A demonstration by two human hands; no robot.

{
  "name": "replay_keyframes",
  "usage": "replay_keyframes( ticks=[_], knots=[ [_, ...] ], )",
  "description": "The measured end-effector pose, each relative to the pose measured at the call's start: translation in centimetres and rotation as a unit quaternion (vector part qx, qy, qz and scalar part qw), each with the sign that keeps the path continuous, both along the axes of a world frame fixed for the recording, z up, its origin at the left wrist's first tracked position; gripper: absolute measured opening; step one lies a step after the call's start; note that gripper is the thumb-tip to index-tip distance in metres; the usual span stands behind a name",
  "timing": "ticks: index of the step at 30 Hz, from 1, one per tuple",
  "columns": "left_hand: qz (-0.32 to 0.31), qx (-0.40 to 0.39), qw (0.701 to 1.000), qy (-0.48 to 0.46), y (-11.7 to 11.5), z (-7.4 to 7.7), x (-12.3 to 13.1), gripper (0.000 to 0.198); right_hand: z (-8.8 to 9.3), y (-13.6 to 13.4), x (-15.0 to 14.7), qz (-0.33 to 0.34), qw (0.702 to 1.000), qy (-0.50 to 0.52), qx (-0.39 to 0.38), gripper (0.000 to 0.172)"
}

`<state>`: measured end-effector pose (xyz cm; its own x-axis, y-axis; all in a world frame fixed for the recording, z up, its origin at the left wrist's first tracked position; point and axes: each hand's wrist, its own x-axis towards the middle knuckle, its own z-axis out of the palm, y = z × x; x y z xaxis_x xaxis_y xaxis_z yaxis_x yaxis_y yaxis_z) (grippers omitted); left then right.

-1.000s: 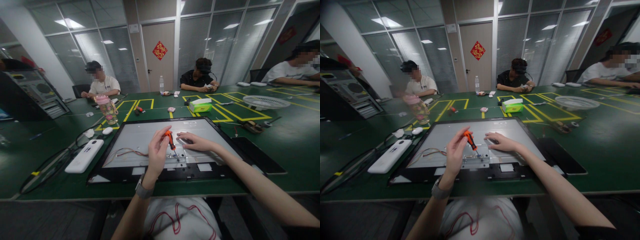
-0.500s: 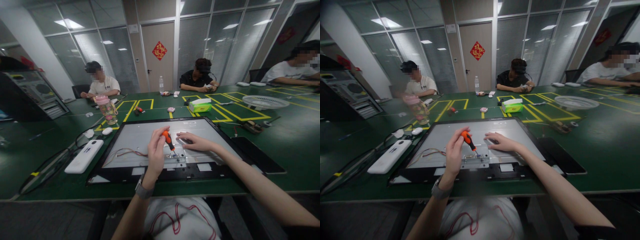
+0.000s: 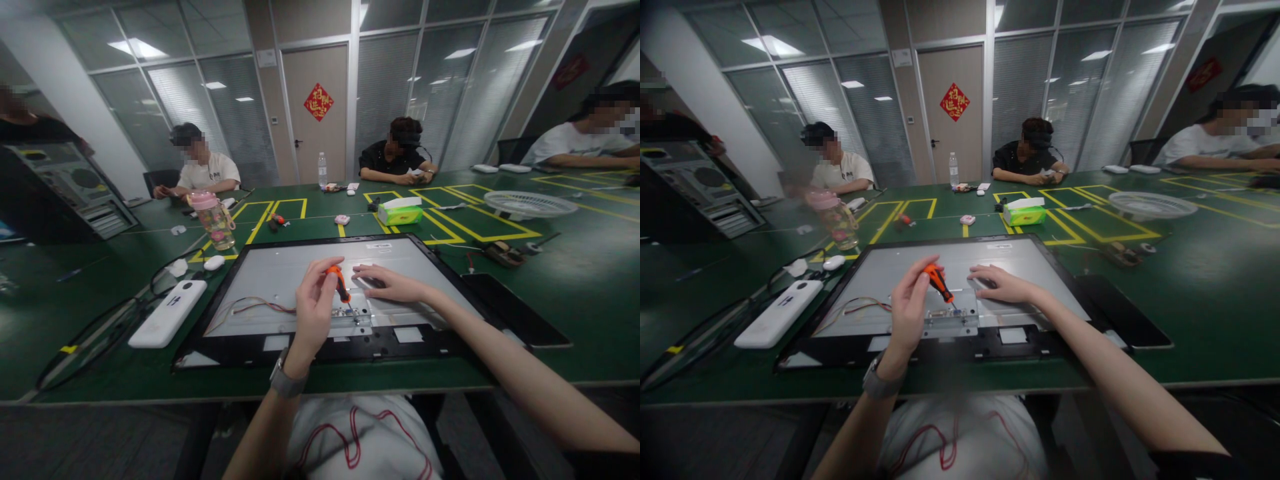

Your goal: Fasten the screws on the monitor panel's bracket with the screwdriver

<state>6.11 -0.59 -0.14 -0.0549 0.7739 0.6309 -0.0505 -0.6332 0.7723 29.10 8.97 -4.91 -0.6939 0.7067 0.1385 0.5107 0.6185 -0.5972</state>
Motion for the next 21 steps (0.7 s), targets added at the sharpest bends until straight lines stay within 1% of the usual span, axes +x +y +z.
replay_keyframes(
  ticks=[4,6,10,12,15,17,19,21],
  knots=[
    [0.031,0.027,0.999,0.002,0.05,0.05,0.07,0.014,-0.07,0.06,0.03,0.001,1.000,0.003,0.000,0.062],
    [0.022,0.020,0.999,-0.013,0.15,-0.12,0.06,0.018,-0.09,0.08,0.02,0.002,1.000,0.003,0.000,0.063],
    [-0.021,-0.013,0.999,-0.038,0.23,-0.35,0.04,0.030,-0.03,0.05,0.01,0.004,1.000,0.002,0.003,0.063],
    [-0.011,-0.009,1.000,-0.024,0.14,-0.20,0.07,0.028,0.00,0.01,0.03,0.003,1.000,0.000,0.004,0.064],
    [0.030,0.022,0.999,0.005,0.00,0.10,0.11,0.020,-0.01,-0.02,0.07,0.002,1.000,-0.001,0.003,0.063],
    [0.049,0.033,0.998,0.009,0.00,0.12,0.12,0.017,-0.05,-0.02,0.08,0.001,1.000,-0.001,0.003,0.061],
    [0.042,0.027,0.999,0.004,0.07,-0.06,0.10,0.022,-0.08,-0.02,0.08,0.000,1.000,-0.002,0.004,0.061],
    [0.012,0.010,1.000,-0.007,0.13,-0.31,0.09,0.028,-0.06,-0.03,0.08,-0.001,1.000,-0.005,0.004,0.061]
  ],
)
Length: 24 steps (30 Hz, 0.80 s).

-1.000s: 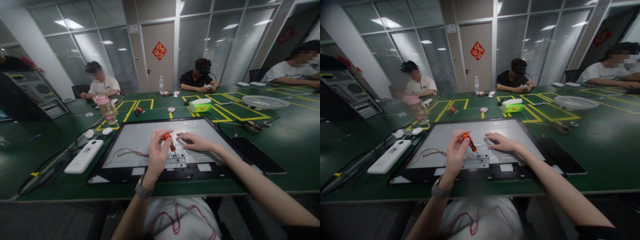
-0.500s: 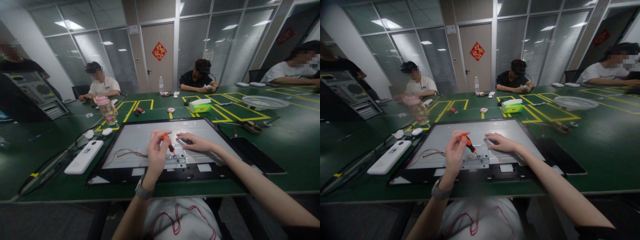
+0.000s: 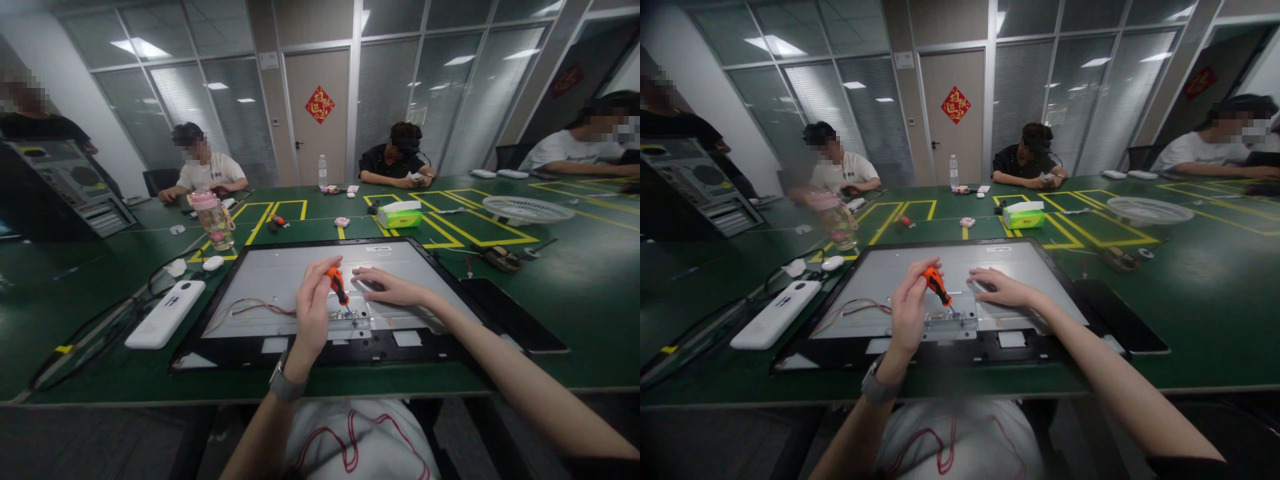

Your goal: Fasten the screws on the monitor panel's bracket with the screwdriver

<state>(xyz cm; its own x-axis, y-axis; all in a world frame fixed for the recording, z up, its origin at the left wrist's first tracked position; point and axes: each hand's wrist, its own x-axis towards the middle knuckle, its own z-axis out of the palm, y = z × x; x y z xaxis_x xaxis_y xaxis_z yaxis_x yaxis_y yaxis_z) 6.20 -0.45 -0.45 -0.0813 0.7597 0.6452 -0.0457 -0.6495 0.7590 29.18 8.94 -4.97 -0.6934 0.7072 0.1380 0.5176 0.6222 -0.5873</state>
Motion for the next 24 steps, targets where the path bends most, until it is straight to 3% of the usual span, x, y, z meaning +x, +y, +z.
replay_keyframes(
  ticks=[3,10,14,24],
  knots=[
    [-0.022,-0.015,1.000,-0.002,-0.05,-0.16,0.02,0.031,0.07,-0.05,0.03,-0.001,1.000,-0.004,0.000,0.060],
    [0.024,0.018,0.999,0.025,-0.33,0.12,0.08,0.021,-0.14,-0.08,0.16,-0.002,1.000,-0.001,-0.001,0.059],
    [-0.003,-0.007,1.000,0.011,-0.23,-0.07,0.03,0.031,-0.17,-0.03,0.15,0.000,1.000,-0.004,-0.001,0.060],
    [-0.022,-0.031,0.999,-0.034,-0.38,-0.27,0.26,0.028,-0.45,0.13,0.12,-0.001,1.000,-0.003,0.002,0.059]
  ],
)
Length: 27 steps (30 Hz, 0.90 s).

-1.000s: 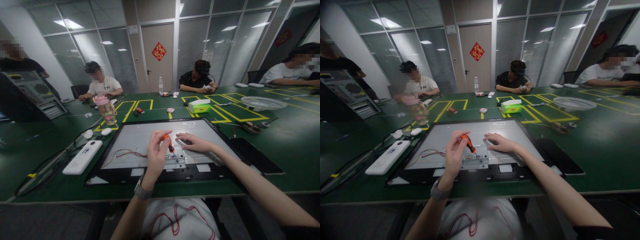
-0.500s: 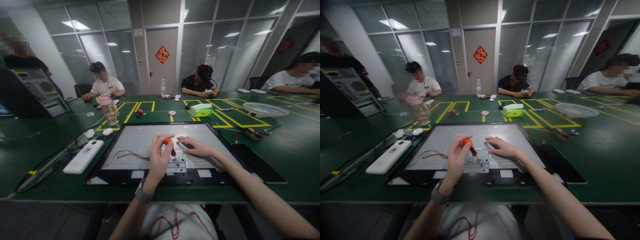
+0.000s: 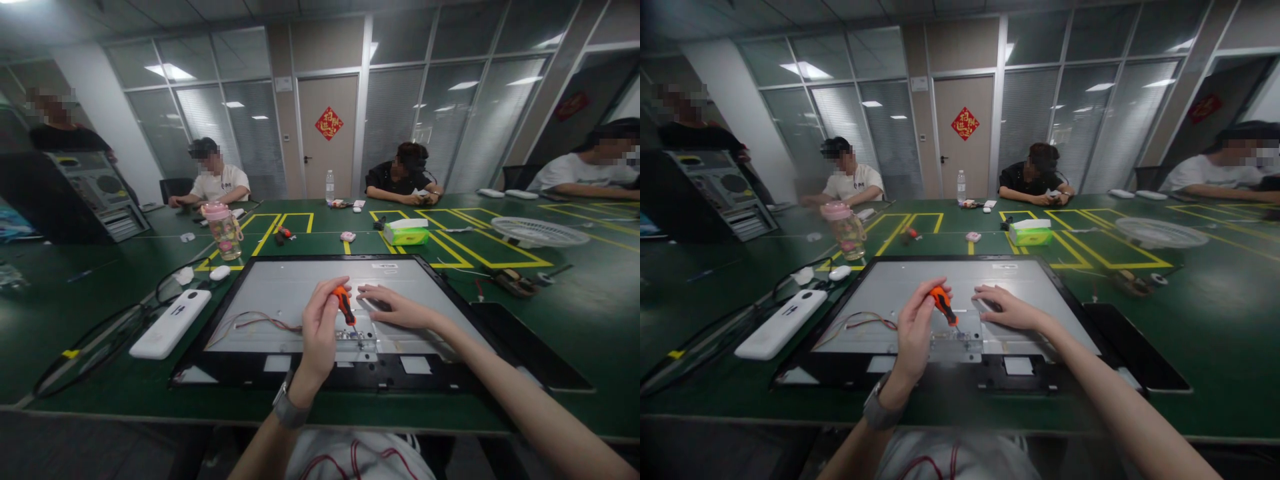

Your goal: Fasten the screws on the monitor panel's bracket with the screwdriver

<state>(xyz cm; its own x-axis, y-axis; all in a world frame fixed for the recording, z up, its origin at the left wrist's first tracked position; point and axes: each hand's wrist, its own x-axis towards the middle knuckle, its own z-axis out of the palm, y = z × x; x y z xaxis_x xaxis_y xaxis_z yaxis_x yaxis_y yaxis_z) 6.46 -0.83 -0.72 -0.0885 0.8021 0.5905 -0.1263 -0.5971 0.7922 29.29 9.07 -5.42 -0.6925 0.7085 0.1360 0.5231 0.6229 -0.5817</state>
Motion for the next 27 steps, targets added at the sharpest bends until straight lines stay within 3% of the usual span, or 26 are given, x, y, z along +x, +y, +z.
replay_keyframes(
  ticks=[10,23,27],
  knots=[
    [0.027,0.037,0.999,0.018,-0.19,0.00,-0.01,0.020,-0.15,0.00,0.00,-0.006,1.000,-0.005,0.001,0.059],
    [0.015,-0.015,1.000,-0.003,-0.19,-0.14,-0.15,0.028,0.17,-0.19,-0.21,-0.016,1.000,-0.013,-0.008,0.059],
    [0.057,0.026,0.998,0.011,-0.06,-0.24,-0.05,0.019,-0.02,-0.11,-0.17,-0.015,1.000,-0.011,-0.006,0.060]
  ],
)
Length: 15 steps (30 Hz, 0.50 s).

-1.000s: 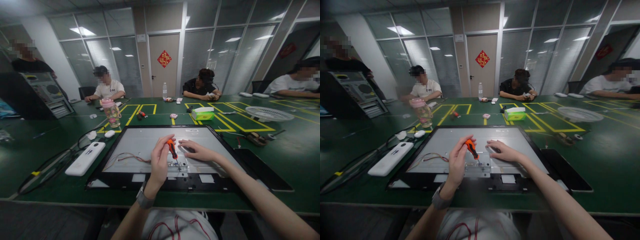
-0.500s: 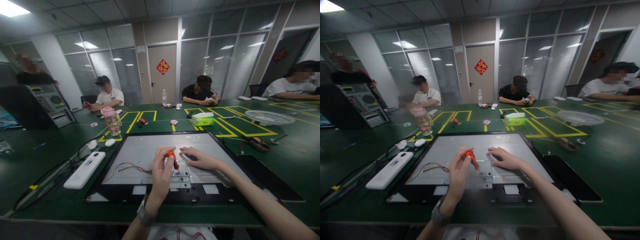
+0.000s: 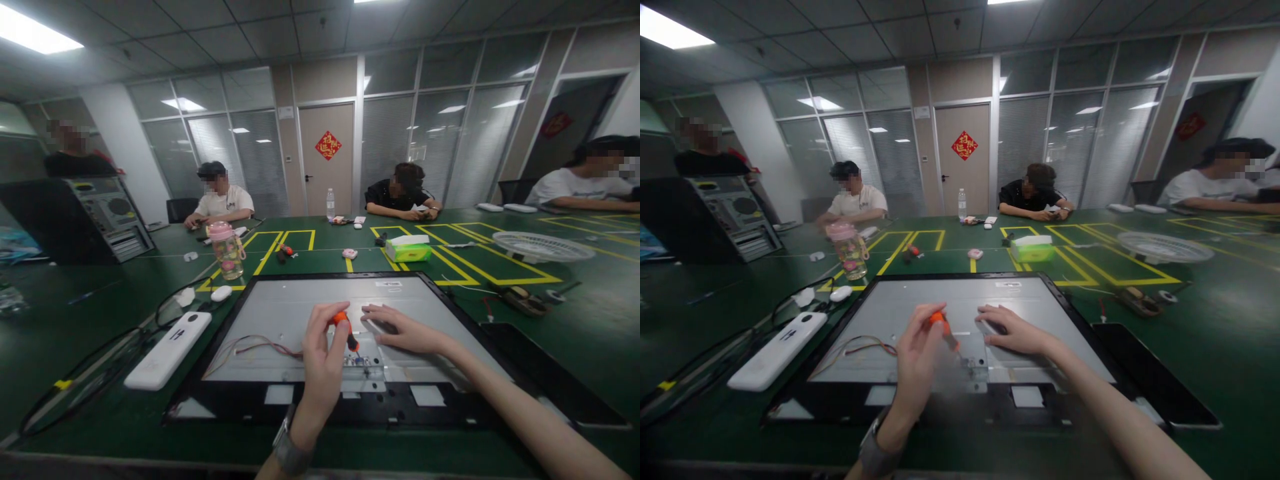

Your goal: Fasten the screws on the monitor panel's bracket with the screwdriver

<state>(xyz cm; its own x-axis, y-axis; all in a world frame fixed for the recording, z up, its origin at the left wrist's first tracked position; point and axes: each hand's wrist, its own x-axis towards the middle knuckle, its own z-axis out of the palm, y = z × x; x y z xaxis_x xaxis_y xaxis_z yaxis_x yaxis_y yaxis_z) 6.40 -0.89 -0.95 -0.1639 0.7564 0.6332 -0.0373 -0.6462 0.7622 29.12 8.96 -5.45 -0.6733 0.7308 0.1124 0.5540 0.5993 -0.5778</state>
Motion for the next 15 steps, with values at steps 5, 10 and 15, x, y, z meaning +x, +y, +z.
replay_keyframes(
  ticks=[5,10,15],
  knots=[
    [-0.007,-0.014,1.000,0.016,-0.06,-0.36,-0.06,0.027,-0.08,0.08,-0.01,0.003,1.000,0.000,0.002,0.060],
    [-0.026,-0.019,0.999,0.013,-0.12,-0.41,0.06,0.030,0.16,0.01,-0.01,0.006,1.000,-0.003,0.003,0.060],
    [0.006,0.005,1.000,0.020,-0.03,-0.42,0.15,0.019,0.22,-0.10,0.04,0.005,1.000,0.010,0.001,0.059]
  ],
)
